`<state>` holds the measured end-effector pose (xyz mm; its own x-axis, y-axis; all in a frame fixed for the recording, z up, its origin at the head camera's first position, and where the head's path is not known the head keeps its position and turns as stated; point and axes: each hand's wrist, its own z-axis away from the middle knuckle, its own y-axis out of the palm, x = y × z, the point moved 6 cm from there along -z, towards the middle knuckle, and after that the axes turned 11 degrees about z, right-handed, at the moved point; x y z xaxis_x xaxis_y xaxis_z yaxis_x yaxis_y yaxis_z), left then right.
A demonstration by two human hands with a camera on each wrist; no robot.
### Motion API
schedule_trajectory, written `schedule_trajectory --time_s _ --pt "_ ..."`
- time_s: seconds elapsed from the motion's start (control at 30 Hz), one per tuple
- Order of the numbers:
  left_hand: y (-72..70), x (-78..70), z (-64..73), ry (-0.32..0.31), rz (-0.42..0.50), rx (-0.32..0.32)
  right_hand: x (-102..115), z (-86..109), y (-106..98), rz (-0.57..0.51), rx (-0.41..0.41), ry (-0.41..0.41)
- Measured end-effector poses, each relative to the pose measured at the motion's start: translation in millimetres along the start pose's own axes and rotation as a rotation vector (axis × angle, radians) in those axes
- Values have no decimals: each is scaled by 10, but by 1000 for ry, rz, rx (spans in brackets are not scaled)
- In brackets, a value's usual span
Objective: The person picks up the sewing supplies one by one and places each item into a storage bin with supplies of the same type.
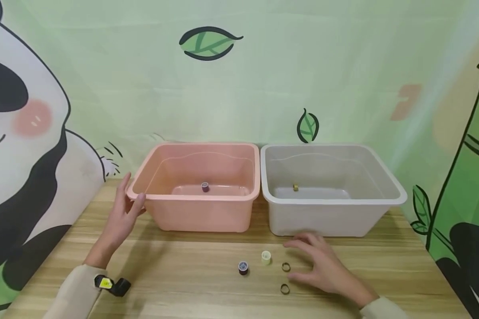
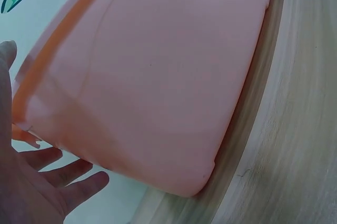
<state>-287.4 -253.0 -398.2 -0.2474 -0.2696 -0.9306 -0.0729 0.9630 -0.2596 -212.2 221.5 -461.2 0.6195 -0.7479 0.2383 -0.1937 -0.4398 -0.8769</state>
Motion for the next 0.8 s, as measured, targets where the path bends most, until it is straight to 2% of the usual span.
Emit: schedule_trajectory --time_s 0.4,0.8 --pt "3 56 -42 -8 71 -1 39 -9 112 6 -38 -20" --pt "4 100 -55 0 98 1 23 14 164 16 -14 8"
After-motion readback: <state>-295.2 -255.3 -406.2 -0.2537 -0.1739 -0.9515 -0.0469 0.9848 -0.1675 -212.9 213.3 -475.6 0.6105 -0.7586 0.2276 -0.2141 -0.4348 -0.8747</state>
